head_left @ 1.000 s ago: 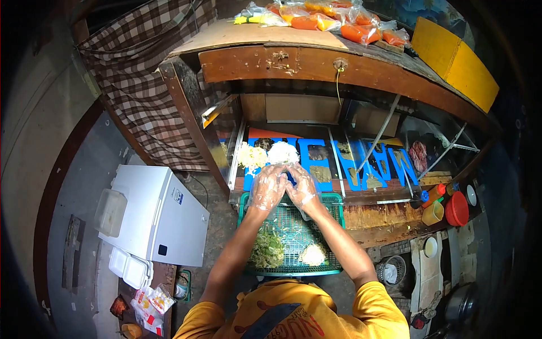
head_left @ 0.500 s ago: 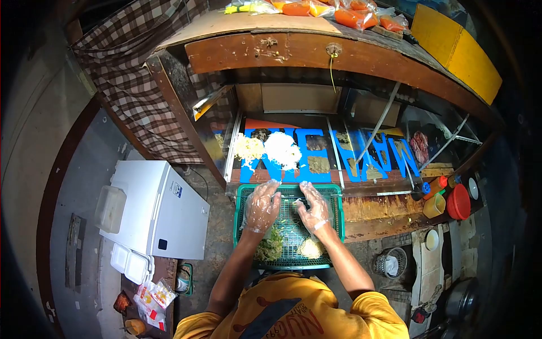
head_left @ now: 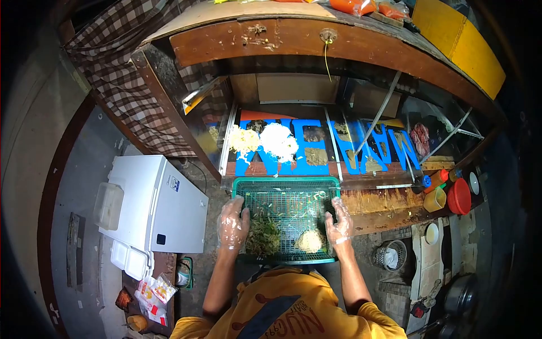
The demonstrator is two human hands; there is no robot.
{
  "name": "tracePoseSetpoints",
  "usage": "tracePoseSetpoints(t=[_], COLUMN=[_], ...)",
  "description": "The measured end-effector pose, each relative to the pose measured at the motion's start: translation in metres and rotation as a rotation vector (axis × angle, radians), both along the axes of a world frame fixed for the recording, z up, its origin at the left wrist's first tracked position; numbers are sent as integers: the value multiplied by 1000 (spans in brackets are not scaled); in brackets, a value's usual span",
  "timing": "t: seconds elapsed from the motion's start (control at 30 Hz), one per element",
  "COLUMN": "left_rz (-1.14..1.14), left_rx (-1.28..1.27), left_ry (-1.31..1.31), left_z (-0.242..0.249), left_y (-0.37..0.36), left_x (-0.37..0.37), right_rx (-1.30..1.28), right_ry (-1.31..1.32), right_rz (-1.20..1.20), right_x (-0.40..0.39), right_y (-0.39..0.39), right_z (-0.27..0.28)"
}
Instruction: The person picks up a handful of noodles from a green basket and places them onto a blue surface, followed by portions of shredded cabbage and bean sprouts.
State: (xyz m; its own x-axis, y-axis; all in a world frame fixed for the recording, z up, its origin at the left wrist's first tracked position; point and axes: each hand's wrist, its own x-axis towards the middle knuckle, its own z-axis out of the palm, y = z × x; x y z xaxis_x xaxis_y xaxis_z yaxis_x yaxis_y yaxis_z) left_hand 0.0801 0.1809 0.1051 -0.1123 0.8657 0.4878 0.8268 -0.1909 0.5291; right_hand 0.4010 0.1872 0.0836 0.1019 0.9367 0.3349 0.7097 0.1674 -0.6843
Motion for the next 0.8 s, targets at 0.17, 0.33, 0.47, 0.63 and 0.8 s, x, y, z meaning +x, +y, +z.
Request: tracePoseSetpoints(t=[0.17,0.33,0.47,0.63,0.8], left_rz=[183,293,238,144,35], left_rx=[-245,-293,-338,-281,-319], left_ry=[-87,-67,-107,-140,-397], left_z=[-22,-49,-55,-64,-62], left_y=[-25,-43,-48,-48,-48], left_x=[-15,-25,-28,-31,-26], right_rx=[26,-30,-48,-55,-59], right_ry=[37,16,31,90,162], right_rz=[-109,-206,-226,-260,-325], right_x=[16,29,26,24,22], right_y=[-11,-18,-24,-27,-31], right_z=[-9,-23,-29,-51,-49])
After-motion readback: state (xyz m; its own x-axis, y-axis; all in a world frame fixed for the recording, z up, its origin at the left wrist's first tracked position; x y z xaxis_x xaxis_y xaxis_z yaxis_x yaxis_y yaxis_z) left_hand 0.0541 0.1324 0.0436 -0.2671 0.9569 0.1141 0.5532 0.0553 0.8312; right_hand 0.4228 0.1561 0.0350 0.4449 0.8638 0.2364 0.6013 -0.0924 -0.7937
